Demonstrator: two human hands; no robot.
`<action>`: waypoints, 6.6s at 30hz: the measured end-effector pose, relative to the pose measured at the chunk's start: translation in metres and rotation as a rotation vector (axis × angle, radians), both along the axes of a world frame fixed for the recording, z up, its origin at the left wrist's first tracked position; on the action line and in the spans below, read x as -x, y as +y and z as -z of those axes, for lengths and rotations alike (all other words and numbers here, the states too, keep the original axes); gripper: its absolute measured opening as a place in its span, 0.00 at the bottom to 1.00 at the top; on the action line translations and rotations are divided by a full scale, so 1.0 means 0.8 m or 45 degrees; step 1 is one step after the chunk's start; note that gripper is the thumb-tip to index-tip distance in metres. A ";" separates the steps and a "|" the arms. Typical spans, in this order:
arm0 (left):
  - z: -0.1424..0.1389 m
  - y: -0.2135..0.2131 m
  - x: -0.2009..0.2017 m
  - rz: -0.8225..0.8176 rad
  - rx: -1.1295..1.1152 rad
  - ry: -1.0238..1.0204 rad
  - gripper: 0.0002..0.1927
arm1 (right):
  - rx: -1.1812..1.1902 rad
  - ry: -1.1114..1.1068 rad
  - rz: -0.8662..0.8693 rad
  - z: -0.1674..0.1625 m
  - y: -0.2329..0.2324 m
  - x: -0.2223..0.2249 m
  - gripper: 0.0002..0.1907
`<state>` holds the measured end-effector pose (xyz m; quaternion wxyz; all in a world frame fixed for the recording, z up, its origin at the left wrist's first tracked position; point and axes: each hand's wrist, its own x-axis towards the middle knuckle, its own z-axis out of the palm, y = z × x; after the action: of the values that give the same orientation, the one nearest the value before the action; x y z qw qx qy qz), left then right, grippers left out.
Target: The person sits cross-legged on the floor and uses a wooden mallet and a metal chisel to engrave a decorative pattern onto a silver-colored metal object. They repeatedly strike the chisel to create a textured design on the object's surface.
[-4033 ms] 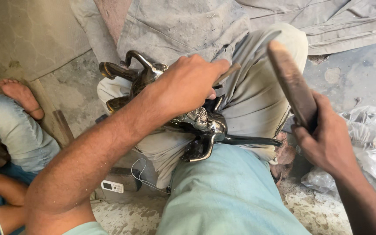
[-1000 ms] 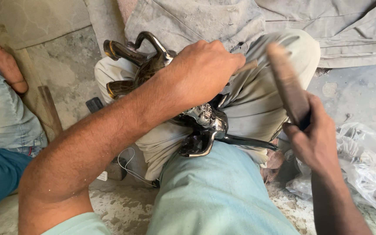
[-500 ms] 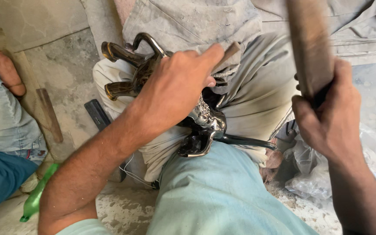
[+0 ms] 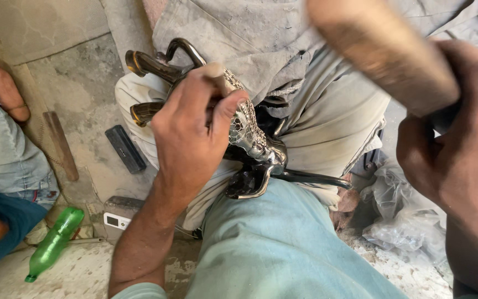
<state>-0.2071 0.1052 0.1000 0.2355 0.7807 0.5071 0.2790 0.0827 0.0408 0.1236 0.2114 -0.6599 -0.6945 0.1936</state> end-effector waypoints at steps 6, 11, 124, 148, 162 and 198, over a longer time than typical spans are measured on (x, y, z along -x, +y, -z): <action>0.030 -0.006 0.004 0.000 0.006 -0.058 0.16 | -0.077 0.170 -0.060 0.013 -0.001 0.003 0.25; 0.033 -0.019 -0.003 -0.061 -0.085 0.007 0.14 | -0.222 -0.116 -0.131 0.010 0.009 0.000 0.27; 0.059 -0.016 0.077 -0.101 -0.339 -0.077 0.12 | -0.251 -0.081 -0.259 -0.040 0.064 0.072 0.32; 0.006 0.028 0.081 0.184 0.135 -0.097 0.16 | -0.162 -0.117 -0.224 -0.036 0.072 0.080 0.25; 0.002 0.083 0.063 0.195 0.145 0.105 0.24 | -0.129 0.057 -0.111 0.033 0.086 0.040 0.21; -0.008 0.003 0.125 -0.223 -0.184 -0.285 0.12 | -0.225 -0.116 0.081 -0.044 0.064 0.077 0.20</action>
<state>-0.3074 0.1076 0.1062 0.2084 0.7125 0.5225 0.4194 0.0211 0.0919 0.1585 0.2429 -0.6687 -0.6963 0.0946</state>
